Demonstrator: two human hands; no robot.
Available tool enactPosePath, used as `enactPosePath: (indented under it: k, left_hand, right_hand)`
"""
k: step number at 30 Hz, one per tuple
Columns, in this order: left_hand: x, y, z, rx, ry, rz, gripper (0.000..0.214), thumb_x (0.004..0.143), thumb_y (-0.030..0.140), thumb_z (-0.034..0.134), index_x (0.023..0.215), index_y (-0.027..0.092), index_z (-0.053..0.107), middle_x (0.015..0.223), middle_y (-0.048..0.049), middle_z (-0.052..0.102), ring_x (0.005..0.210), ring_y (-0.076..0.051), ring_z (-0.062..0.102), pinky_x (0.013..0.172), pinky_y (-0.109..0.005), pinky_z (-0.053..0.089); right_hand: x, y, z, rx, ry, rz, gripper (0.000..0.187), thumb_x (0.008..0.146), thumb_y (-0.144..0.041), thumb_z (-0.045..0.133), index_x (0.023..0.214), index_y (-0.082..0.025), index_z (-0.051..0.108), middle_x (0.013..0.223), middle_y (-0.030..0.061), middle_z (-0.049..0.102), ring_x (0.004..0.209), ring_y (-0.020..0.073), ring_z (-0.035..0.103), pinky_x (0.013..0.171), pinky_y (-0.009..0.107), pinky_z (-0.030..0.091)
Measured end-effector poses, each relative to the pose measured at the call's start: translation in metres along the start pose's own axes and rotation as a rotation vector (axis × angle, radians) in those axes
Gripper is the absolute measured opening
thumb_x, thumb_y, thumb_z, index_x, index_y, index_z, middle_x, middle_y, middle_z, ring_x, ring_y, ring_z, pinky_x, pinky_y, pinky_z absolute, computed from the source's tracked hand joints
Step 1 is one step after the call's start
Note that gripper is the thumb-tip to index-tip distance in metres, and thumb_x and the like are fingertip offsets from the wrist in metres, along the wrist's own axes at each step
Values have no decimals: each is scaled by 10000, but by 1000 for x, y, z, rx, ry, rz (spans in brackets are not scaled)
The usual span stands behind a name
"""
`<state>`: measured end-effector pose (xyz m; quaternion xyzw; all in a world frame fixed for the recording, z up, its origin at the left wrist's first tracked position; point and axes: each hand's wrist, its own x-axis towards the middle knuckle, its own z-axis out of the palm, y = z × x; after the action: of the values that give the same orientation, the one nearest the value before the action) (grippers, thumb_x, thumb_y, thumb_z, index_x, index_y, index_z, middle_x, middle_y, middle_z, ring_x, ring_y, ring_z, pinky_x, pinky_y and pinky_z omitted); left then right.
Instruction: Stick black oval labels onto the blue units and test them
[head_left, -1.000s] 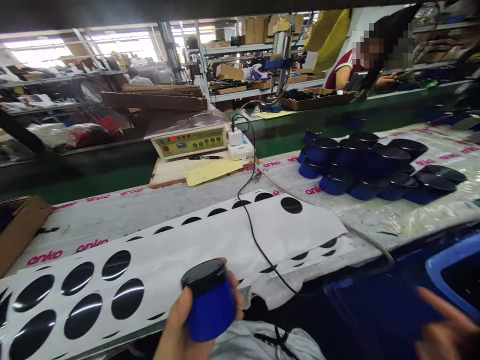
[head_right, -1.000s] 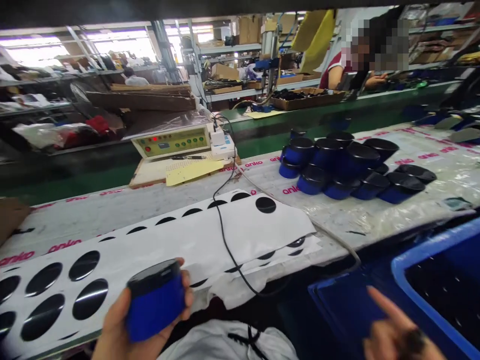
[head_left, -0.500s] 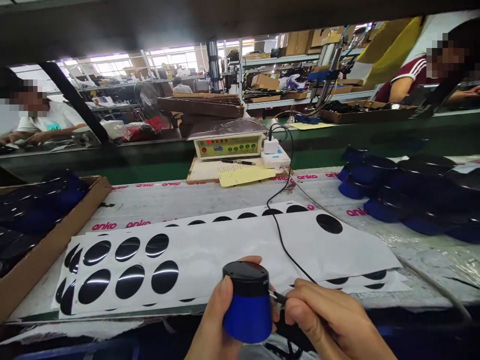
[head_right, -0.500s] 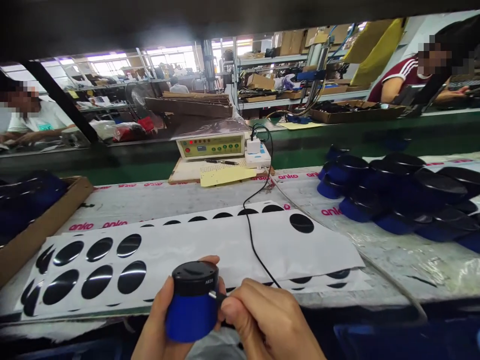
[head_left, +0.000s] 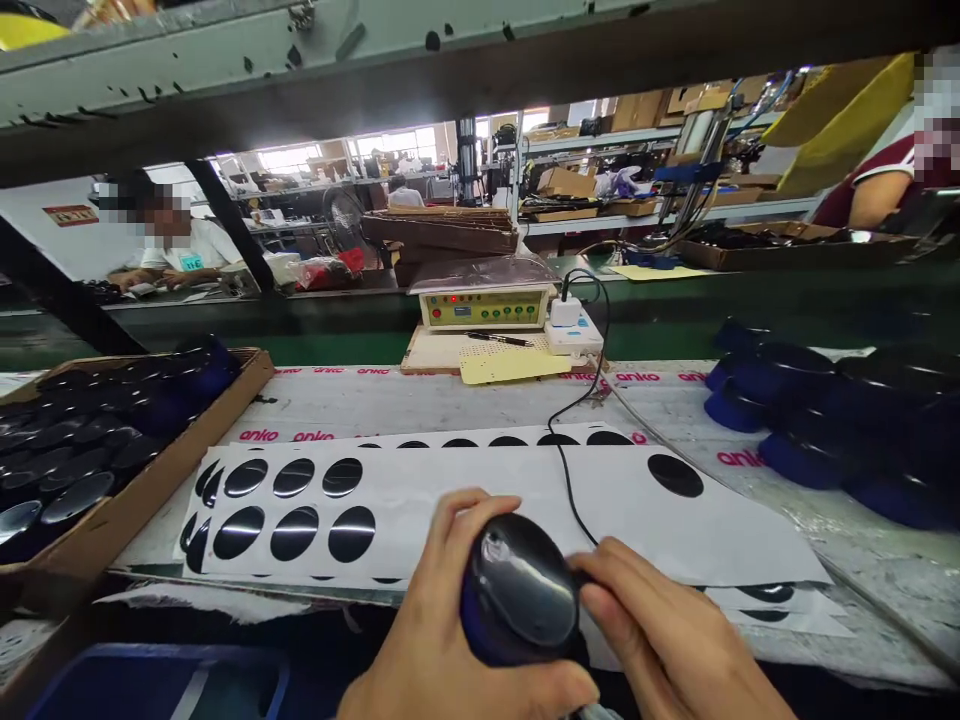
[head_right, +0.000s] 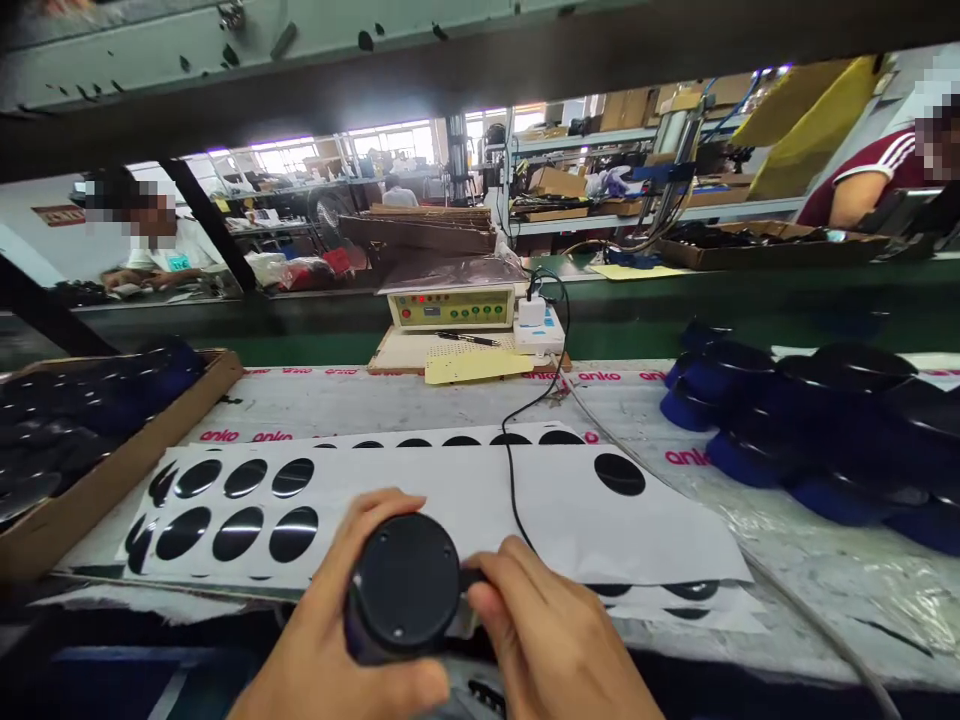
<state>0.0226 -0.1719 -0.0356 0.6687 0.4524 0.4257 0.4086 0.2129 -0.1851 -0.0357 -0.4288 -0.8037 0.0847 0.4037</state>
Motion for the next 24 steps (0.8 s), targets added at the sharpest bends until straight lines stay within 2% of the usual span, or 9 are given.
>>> enactPosePath:
  k: [2,4,7,10,14,16,20,22,24]
  left_hand:
    - [8,8,1,299,81,334,694,762,517,721,1357,270,462,1209,-92,448,1125,-232,545,977,-326,493]
    - [14,18,0,502,116,658,583,846,368,680,1339,164,446,1192,-110,477,1184,-210,505,1047,-306,456]
    - [17,33,-1,649,150,952,384,845,192,686,1159,94,489,1182,-112,509,1248,-221,457,1108,-326,428]
    - [13,47,0,781,170,1026,204,851,21,584,1019,131,549,1016,-42,483,1203,-197,491,1107,-329,448]
    - [13,55,3,1012,79,1111,309,813,-79,467,851,182,627,726,39,384,845,-91,591,1156,-363,383]
    - [18,54,4,1053,60,1146,289,811,-51,509,871,191,654,748,32,404,837,-104,593,1123,-404,429]
    - [35,49,3,971,-19,1183,224,807,-40,530,831,157,633,970,-23,458,877,-106,561,1093,-421,458]
    - [44,45,3,902,-55,1158,218,805,-46,508,818,144,613,968,-34,463,841,-100,553,1091,-410,458]
    - [52,39,3,812,-69,1114,167,840,12,516,868,147,609,927,-44,465,928,-144,576,1077,-401,466]
  right_hand:
    - [1,5,3,97,-17,40,235,1031,-193,315,1187,-233,487,919,30,622,816,135,644,678,173,527]
    - [-1,9,8,196,-8,60,241,1033,-206,330,1211,-260,484,935,15,616,817,122,632,720,156,527]
    - [-7,14,16,288,48,34,241,1039,-243,341,1219,-284,495,971,16,612,814,127,623,762,169,527]
    - [-12,16,21,312,96,18,303,1033,-216,350,1305,-300,455,972,28,613,850,150,633,732,181,529]
    - [-13,16,21,341,139,22,298,1026,-218,331,1238,-306,520,808,12,607,717,173,636,617,219,540]
    - [-15,19,23,341,148,25,277,1024,-262,329,1143,-286,578,791,26,618,693,192,637,605,245,550]
    - [-22,31,30,279,183,32,233,1012,-276,366,1051,-233,591,831,60,622,731,203,633,659,266,552]
    - [-24,39,35,263,204,35,180,1005,-246,388,994,-225,566,785,43,593,684,181,608,639,251,538]
    - [-23,46,37,248,208,27,153,1008,-231,394,999,-219,546,776,33,580,664,166,593,623,238,522]
